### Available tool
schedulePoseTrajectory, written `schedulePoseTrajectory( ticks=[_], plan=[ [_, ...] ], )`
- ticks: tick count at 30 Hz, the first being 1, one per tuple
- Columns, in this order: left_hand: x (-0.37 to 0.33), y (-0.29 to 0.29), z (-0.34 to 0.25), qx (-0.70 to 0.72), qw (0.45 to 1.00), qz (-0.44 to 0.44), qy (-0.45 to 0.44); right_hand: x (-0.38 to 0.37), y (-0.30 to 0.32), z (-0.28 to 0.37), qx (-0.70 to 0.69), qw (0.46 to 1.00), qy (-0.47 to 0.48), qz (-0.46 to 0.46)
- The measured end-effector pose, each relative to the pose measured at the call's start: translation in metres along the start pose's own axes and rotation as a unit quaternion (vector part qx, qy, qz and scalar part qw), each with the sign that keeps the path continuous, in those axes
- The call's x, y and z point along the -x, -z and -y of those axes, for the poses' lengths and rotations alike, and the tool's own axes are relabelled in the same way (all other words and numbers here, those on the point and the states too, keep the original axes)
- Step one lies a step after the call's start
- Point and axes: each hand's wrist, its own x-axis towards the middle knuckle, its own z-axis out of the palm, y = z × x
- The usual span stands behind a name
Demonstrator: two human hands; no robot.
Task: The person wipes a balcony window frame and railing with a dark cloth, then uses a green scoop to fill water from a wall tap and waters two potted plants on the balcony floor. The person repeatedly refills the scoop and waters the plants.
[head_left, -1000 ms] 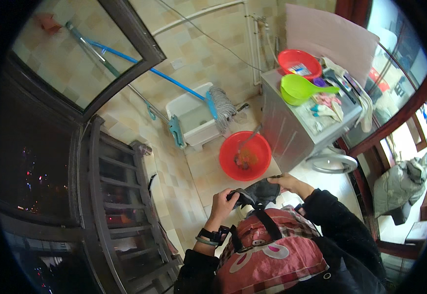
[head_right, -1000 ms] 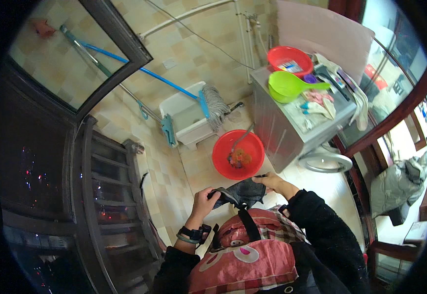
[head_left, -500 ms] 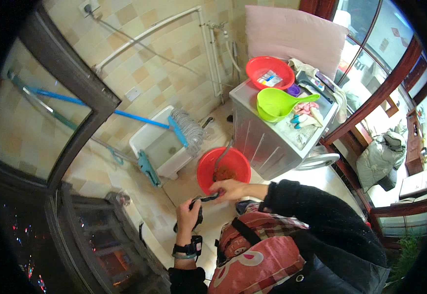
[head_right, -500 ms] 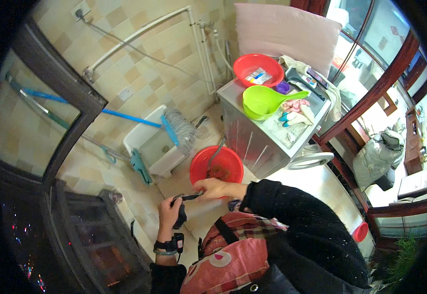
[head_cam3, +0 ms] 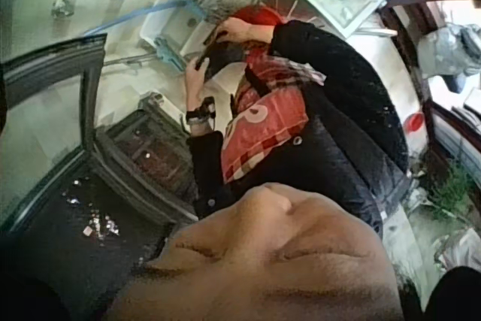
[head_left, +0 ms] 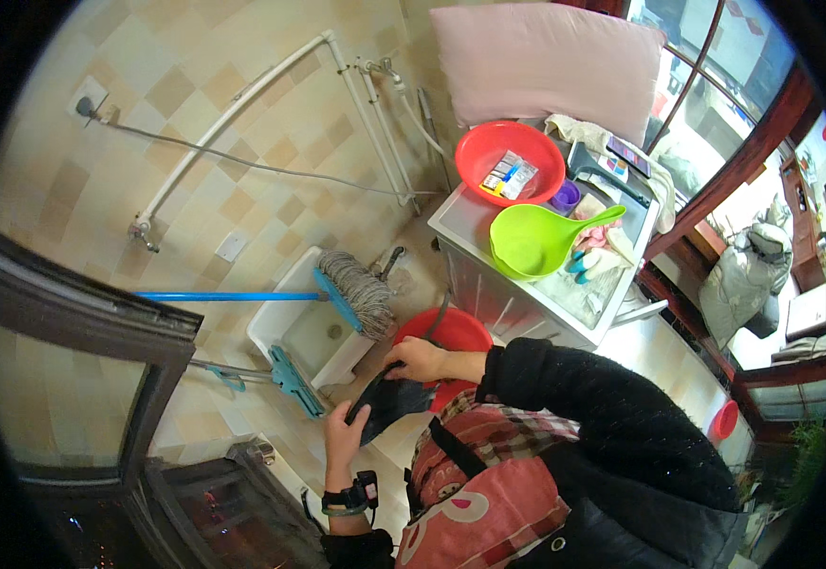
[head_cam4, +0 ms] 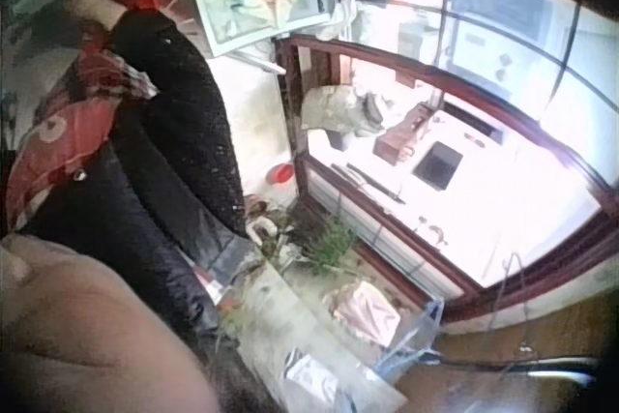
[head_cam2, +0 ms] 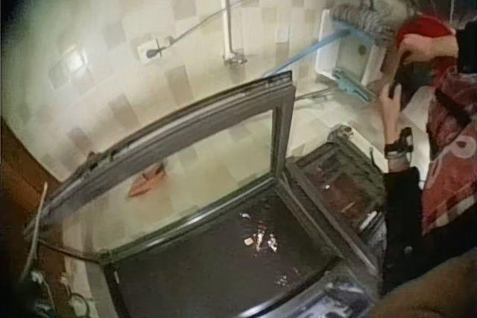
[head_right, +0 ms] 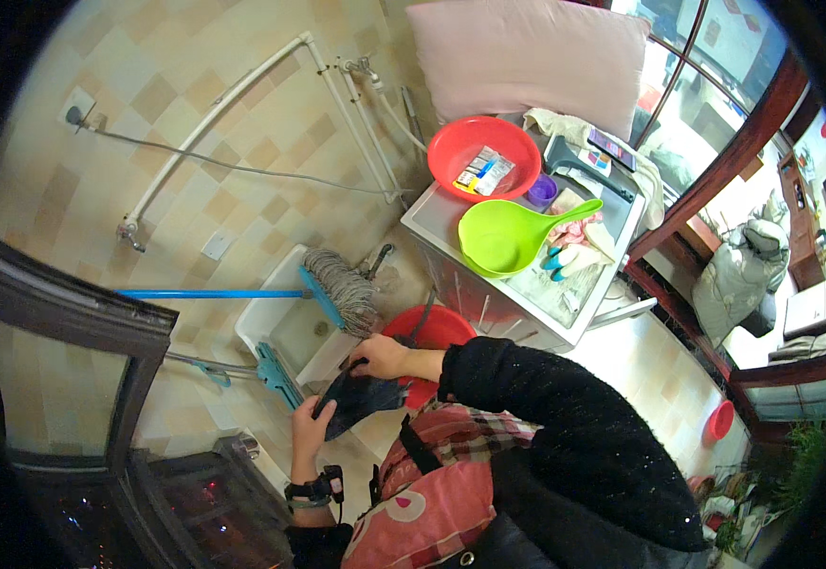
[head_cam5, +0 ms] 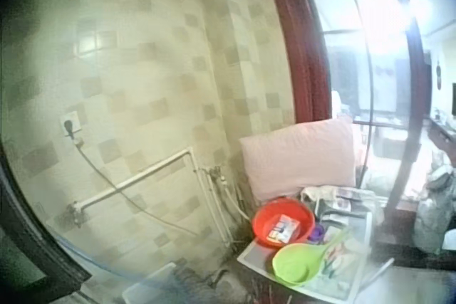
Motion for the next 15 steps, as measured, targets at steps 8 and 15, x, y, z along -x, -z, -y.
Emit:
schedulePoseTrajectory(
  ticks=[8,15],
  plan=[
    [-0.095,-0.007,-0.015,-0.059,0.997,0.037,-0.044,0.000,0.034,-0.015,-0.039,0.991,-0.100,-0.079],
    [-0.179,-0.032,-0.098,0.265,0.929,0.240,-0.098,-0.003,0.085,0.020,-0.071,0.931,-0.171,-0.315]
  ],
)
